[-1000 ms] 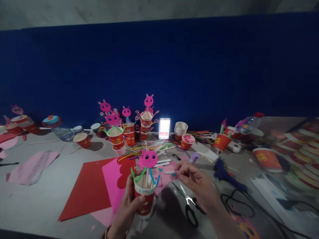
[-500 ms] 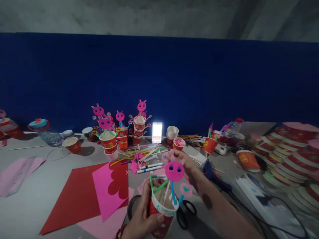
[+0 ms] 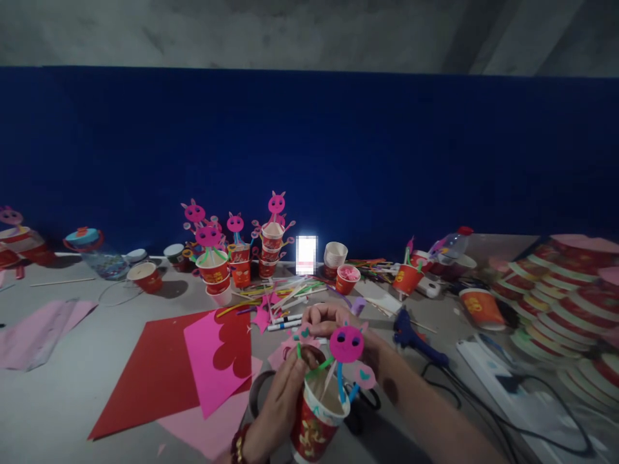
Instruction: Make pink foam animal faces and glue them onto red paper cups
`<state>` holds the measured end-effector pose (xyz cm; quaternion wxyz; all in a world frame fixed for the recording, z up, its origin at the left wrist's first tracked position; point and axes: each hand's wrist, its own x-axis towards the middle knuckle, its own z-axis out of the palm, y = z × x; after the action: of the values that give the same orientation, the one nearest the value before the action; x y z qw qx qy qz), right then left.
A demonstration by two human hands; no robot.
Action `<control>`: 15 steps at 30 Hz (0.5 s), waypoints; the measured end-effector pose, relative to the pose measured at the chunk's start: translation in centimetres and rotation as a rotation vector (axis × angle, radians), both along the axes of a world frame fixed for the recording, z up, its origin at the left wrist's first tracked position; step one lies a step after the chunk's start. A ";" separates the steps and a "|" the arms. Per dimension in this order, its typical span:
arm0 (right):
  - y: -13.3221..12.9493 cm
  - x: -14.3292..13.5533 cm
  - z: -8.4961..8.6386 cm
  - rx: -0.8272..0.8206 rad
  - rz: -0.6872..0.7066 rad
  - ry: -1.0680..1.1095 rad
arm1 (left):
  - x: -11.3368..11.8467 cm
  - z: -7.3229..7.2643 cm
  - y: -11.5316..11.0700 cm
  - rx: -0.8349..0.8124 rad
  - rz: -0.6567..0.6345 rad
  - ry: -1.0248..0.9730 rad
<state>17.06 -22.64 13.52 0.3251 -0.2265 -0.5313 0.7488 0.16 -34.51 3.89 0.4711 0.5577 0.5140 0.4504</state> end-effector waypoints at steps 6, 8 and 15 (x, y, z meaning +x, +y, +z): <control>-1.5 -0.5 0.2 -0.025 -0.020 -0.023 | 0.4 -0.9 0.6 0.134 0.150 -0.107; -1.7 -0.5 -0.5 -0.037 -0.059 -0.042 | 0.4 -1.0 0.7 0.160 0.166 -0.153; -1.9 -0.2 -1.6 0.056 -0.218 -0.071 | 1.3 2.2 1.1 0.159 0.168 -0.173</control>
<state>16.85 -24.55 11.92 0.3915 -0.3003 -0.5355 0.6854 1.42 -33.40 6.09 0.4285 0.5074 0.4793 0.5738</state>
